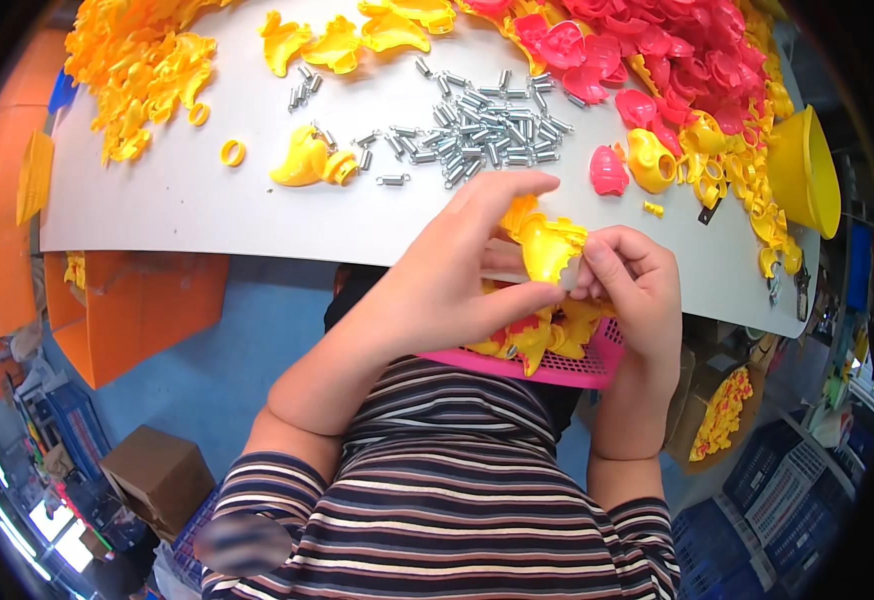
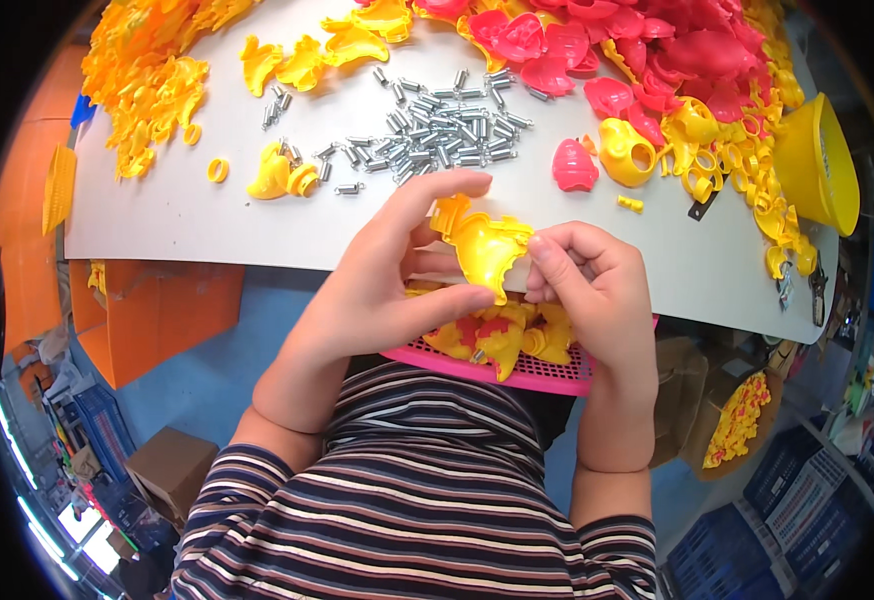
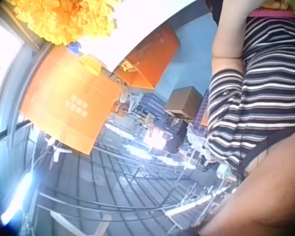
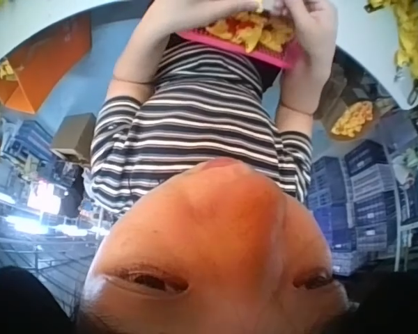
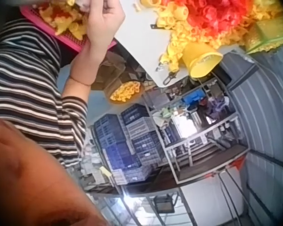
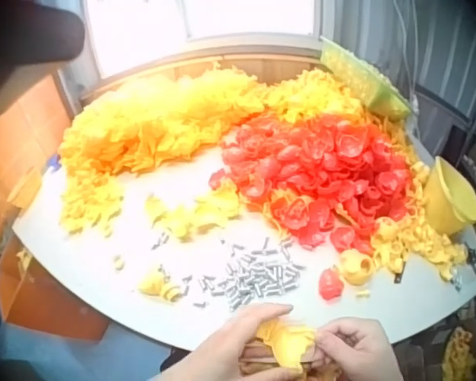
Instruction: Assembling small plastic toy figurines from various yellow and red components.
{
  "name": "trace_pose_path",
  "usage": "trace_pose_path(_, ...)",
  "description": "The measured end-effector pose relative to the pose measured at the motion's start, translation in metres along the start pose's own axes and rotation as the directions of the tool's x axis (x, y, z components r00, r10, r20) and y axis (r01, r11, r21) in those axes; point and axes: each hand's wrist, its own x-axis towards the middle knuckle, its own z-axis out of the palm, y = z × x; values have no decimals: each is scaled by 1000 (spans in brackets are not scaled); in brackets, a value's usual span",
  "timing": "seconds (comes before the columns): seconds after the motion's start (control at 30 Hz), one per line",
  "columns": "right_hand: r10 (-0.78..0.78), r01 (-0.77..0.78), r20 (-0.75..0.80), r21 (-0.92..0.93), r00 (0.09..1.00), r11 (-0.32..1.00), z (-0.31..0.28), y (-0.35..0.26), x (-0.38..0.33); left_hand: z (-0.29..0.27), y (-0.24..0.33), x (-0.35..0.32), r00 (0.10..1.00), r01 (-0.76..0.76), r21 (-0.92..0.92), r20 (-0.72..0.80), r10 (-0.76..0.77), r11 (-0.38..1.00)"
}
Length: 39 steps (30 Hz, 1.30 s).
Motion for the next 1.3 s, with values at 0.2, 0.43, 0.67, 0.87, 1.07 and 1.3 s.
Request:
trace_pose_path(0.2, -114, 88, -60, -332, 992, 939, -3, -14, 17, -13, -14, -7, 1000, -17, 142, -9, 19, 990)
trace_pose_path(0.43, -494, 301, 8, -801, 869, 517, -15, -37, 73, -7, -32, -7, 969, -149, 282, -151, 197, 948)
trace_pose_path(0.67, -560, 190, -75, -897, 825, 400, -26, -45, 106, -8, -36, 2, 909, -297, 458, -133, 395, 838)
trace_pose_path(0.87, -609, 182, -13, -949, 793, 256, -45, -49, 124, -10, -45, 9, 875, -379, 433, -119, 469, 818)
trace_pose_path(1.07, -562, 31, -135, -961, 816, 276, -49, -51, 116, -8, -45, 11, 880, -388, 443, -82, 467, 808)
trace_pose_path(1.3, -652, 155, -133, -918, 746, 365, -40, -45, 117, -6, -49, 10, 855, -428, 482, -59, 516, 764)
